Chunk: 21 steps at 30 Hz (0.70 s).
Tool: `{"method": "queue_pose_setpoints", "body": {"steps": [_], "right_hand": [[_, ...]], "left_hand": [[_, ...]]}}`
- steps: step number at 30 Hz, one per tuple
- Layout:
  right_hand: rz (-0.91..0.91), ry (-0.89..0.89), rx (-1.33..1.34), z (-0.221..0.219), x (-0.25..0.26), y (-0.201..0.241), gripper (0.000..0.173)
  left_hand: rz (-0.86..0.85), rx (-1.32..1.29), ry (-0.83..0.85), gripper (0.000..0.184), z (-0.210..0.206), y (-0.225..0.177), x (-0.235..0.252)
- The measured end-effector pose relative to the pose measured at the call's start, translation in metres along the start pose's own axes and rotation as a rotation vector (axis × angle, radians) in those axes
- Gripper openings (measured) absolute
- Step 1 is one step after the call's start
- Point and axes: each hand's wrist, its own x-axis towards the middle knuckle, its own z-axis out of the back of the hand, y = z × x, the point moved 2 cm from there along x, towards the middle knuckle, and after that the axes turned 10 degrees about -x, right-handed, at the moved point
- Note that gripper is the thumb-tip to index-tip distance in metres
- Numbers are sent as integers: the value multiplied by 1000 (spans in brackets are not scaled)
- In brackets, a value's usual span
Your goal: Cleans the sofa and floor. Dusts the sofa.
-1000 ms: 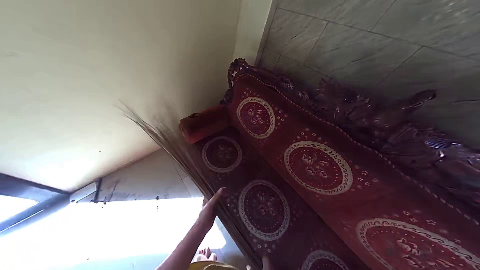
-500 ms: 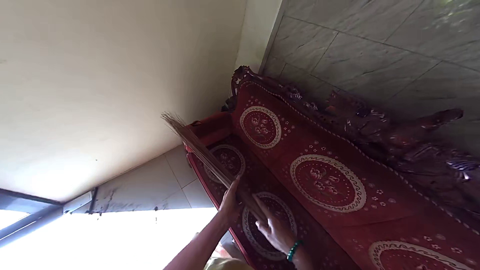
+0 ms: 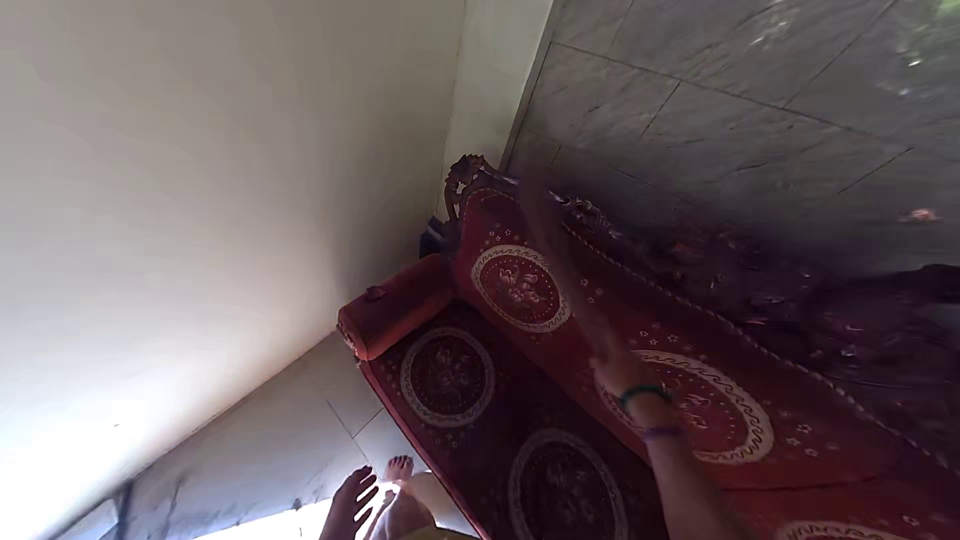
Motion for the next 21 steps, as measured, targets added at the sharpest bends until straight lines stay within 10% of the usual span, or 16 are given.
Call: {"method": "queue_pose_setpoints", "body": {"steps": [4, 11, 21], "right_hand": [[256, 322, -133, -12, -25, 74, 81], [-11, 61, 644, -32, -83, 79, 78], [-201, 331, 911, 7, -33, 140, 61]], "left_hand": [[-49, 59, 36, 45, 1, -66, 40], [-140, 99, -8, 43, 8, -174, 78], [-29, 86, 32, 41, -8, -184, 100]]}}
